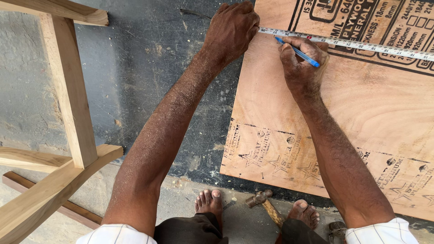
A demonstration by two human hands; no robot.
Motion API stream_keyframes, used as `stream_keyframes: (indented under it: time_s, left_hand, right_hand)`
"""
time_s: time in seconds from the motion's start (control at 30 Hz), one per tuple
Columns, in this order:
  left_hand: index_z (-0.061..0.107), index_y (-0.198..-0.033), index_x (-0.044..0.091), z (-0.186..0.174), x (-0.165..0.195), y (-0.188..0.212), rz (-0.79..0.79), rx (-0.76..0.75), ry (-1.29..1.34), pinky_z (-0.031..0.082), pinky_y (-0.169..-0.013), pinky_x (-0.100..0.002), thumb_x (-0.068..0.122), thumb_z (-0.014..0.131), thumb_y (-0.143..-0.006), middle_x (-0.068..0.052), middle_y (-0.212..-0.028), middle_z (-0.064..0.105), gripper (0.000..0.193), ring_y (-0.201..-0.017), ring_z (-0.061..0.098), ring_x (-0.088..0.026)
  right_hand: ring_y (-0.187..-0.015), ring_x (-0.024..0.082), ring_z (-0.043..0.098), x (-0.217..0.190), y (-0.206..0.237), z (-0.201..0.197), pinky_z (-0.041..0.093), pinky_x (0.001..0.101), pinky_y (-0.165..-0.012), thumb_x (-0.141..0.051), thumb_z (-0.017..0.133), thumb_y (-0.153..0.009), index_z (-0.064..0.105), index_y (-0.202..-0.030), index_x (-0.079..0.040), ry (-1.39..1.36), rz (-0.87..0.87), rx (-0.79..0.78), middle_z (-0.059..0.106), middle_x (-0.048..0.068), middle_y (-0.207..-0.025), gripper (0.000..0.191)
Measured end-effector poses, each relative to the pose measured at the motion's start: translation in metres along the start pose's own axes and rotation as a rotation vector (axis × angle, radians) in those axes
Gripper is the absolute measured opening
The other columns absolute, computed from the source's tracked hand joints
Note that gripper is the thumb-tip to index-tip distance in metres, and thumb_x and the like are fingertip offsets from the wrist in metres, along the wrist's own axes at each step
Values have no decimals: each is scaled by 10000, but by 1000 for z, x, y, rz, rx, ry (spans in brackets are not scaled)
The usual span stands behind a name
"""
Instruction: The person measures a wooden frame and a plywood sheet using a tape measure, then marks the plywood with a pen. They hammer nails into the marked positions on the plywood to secure it to the frame.
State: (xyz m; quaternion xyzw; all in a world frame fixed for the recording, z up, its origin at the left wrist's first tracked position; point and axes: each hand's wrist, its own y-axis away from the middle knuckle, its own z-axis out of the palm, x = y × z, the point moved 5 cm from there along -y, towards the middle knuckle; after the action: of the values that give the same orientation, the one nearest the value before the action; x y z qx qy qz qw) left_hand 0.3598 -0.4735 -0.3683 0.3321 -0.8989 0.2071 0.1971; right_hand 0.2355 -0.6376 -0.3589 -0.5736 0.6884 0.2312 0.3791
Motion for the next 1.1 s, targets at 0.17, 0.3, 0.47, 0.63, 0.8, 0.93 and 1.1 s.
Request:
stream_keyframes:
  time_s: [0.17,0.3,0.47,0.63,0.8,0.93,1.1]
  left_hand:
    - [759,-968,70,1,-1,1,-21,-26,18,473,-922,-483,185,712,-1010,-65,-959,665,131,-945,659,-220]
    - [752,-904,84,-6,7,-7,36,34,-71,520,-840,-490,181,699,-964,-55,-897,681,126,-865,686,-205]
    - [730,-903,61,-5,6,8,-253,-526,229,604,-672,-395,94,610,-1003,-94,-886,725,159,-714,661,-201]
    - [755,-980,75,-20,72,97,-357,-901,713,588,-837,-361,230,661,-934,-23,-926,767,187,-834,716,-118]
    - [663,-1185,71,-25,175,170,-583,-777,946,581,-809,-410,304,584,-992,-84,-1020,661,312,-886,642,-176]
    - [493,-1457,188,-8,254,207,-1140,-632,1118,524,-829,-448,594,332,-998,-113,-1329,570,634,-1081,614,-218]
    - [339,-1521,166,-16,316,226,-1104,-858,1227,489,-1064,-477,583,366,-973,-152,-1519,482,690,-1308,578,-302]
  right_hand:
    - [-915,144,739,8,1,-5,600,319,-888,-123,679,-1069,748,-1143,32,-232,-30,56,773,109,-1012,185]
    - [-984,215,722,23,25,-29,599,343,-923,-245,691,-1088,739,-1100,49,-766,155,190,764,146,-1043,299]
    - [-895,276,690,18,125,-63,598,450,-873,-403,729,-1062,572,-1280,35,-1119,507,196,682,171,-1000,514]
    - [-870,210,652,9,217,-79,526,313,-698,-467,696,-975,456,-1499,-43,-1422,723,134,632,169,-1309,715]
    - [-905,157,597,-15,267,-74,505,295,-727,-479,638,-969,429,-1532,-141,-1180,782,128,639,130,-1322,689]
    - [-1121,235,617,-85,300,-73,530,358,-918,-486,688,-936,450,-1518,-94,-641,433,-165,613,168,-1391,741]
    - [-1190,283,678,-86,382,-101,610,377,-976,-520,649,-906,489,-1475,-86,-440,681,-152,640,179,-1347,732]
